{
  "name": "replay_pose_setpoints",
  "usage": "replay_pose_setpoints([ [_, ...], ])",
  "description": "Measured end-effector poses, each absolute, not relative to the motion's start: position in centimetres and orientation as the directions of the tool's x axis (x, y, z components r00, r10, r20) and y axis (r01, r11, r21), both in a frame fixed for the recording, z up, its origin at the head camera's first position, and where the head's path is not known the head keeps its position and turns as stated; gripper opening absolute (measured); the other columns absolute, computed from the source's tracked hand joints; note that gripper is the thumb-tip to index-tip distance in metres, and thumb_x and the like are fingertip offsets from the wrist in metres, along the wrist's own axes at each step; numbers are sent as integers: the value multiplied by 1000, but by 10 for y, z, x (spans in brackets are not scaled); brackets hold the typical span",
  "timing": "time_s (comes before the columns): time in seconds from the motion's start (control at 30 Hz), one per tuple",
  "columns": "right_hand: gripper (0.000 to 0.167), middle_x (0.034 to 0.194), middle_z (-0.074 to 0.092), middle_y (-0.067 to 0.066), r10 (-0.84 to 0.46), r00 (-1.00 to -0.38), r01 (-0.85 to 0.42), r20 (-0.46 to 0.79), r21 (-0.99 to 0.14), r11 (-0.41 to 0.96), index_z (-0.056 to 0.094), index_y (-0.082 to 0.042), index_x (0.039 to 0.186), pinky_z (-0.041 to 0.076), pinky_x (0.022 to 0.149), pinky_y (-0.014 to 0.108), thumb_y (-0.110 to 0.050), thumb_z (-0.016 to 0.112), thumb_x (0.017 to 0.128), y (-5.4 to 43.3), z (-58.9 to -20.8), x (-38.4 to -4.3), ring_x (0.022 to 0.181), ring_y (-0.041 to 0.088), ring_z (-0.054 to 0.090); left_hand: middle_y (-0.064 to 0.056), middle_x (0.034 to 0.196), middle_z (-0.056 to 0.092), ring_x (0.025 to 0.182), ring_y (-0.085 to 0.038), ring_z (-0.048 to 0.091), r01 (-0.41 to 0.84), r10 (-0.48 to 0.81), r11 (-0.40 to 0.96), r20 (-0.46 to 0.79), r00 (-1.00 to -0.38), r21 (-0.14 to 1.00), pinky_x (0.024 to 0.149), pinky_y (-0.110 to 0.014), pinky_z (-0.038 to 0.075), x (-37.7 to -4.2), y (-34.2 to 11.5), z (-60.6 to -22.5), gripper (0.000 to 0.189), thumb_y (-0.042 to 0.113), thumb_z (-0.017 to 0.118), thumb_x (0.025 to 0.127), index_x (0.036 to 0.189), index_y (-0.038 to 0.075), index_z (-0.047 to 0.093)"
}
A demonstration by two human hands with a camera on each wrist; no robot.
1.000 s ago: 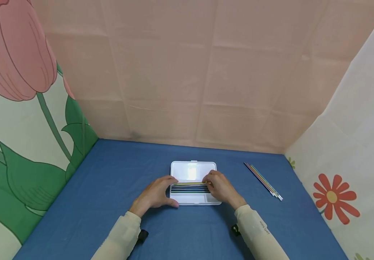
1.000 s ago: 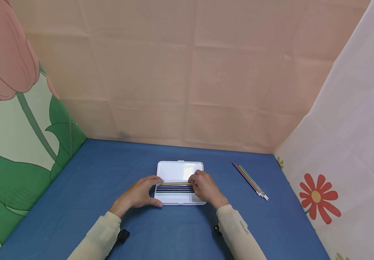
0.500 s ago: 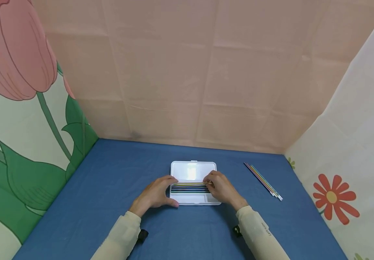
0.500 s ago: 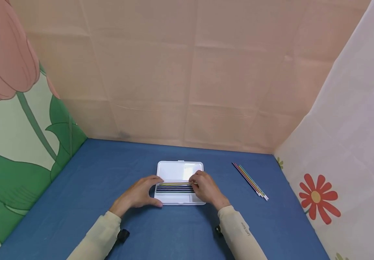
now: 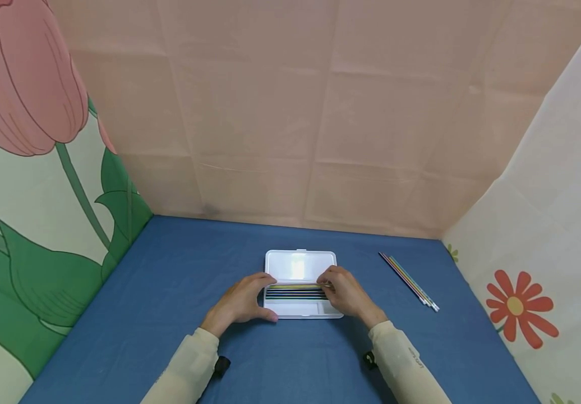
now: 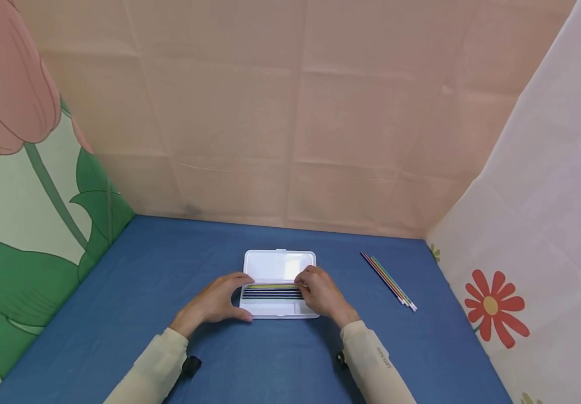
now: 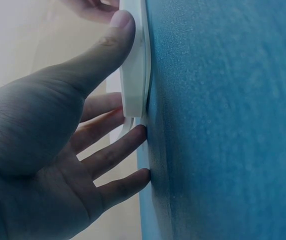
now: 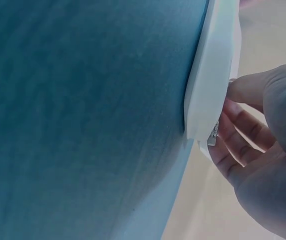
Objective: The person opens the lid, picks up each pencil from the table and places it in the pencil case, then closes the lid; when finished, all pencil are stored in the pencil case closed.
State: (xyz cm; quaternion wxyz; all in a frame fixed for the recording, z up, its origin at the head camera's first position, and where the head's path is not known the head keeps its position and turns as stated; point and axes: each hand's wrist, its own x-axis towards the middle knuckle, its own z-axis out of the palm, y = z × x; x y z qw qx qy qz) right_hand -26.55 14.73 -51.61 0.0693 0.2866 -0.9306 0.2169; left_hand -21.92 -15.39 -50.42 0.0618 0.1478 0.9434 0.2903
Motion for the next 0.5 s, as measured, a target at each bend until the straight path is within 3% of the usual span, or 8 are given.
replay_pose_setpoints([
  [0.5, 10, 106, 75, 6, -505, -832, -555, 230, -319, 768, 86, -5, 104, 66, 87, 42, 2, 84, 97, 150, -514, -265, 98, 19, 69, -16, 164, 63, 151, -41, 61, 240, 311, 789, -32, -950, 565, 127, -65, 50, -219, -154, -506, 90, 40, 107, 77, 153, 9, 69],
])
